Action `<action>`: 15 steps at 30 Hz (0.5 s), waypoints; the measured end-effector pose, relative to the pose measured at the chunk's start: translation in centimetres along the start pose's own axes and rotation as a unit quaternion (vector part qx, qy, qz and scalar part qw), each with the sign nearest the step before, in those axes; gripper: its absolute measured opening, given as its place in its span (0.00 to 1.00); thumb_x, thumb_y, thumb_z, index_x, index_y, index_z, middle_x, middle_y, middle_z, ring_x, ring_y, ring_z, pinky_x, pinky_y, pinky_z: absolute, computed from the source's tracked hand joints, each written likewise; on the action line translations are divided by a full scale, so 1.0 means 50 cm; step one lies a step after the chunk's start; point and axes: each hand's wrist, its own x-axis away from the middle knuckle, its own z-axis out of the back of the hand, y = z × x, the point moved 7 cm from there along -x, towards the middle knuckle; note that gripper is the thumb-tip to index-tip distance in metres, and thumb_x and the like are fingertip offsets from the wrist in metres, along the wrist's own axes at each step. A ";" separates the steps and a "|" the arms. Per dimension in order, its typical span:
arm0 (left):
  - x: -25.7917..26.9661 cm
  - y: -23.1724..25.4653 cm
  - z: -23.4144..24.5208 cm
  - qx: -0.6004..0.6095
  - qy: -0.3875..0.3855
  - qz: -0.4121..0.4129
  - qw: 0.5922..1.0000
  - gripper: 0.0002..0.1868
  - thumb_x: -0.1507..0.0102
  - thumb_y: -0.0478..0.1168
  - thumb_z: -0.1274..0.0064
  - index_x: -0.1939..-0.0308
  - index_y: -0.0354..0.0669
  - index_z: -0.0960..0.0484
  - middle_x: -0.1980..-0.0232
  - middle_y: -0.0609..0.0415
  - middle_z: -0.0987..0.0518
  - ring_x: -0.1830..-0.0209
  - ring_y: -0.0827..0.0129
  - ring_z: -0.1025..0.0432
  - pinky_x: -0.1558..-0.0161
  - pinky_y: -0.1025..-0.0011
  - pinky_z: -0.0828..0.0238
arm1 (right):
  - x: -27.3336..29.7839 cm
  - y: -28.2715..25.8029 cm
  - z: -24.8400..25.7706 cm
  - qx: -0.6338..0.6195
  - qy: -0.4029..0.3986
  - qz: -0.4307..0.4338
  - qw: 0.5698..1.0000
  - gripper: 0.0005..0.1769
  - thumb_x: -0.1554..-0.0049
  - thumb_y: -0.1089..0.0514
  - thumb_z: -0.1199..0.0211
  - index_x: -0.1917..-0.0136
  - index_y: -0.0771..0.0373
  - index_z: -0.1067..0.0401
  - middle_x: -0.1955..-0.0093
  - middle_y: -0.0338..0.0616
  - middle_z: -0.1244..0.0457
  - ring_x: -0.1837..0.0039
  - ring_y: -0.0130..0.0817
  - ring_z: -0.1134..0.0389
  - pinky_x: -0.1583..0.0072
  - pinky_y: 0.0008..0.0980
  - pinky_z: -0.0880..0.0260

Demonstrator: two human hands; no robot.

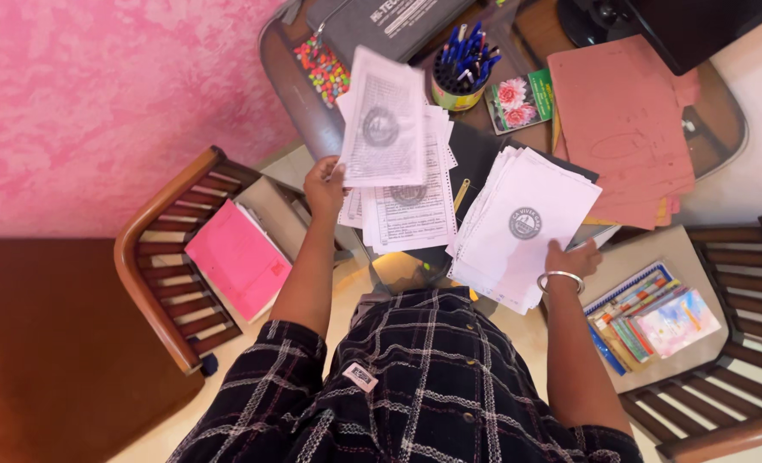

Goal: The person sorts and stacks various papers and folders on a glass table. They handle loose sheets, colored folders, and a newspaper, arranging them into neat piles. The person also moves a laptop bag and a monitor to clear space on the table.

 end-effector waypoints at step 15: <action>0.222 0.007 -0.218 0.044 -0.160 0.124 0.978 0.17 0.37 0.42 0.39 0.49 0.33 0.17 0.59 0.47 0.18 0.69 0.68 0.23 0.69 0.70 0.23 | 0.021 -0.182 -0.011 -0.416 -0.188 0.018 0.890 0.12 0.40 0.63 0.32 0.43 0.70 0.26 0.50 0.42 0.30 0.52 0.26 0.33 0.49 0.27 0.31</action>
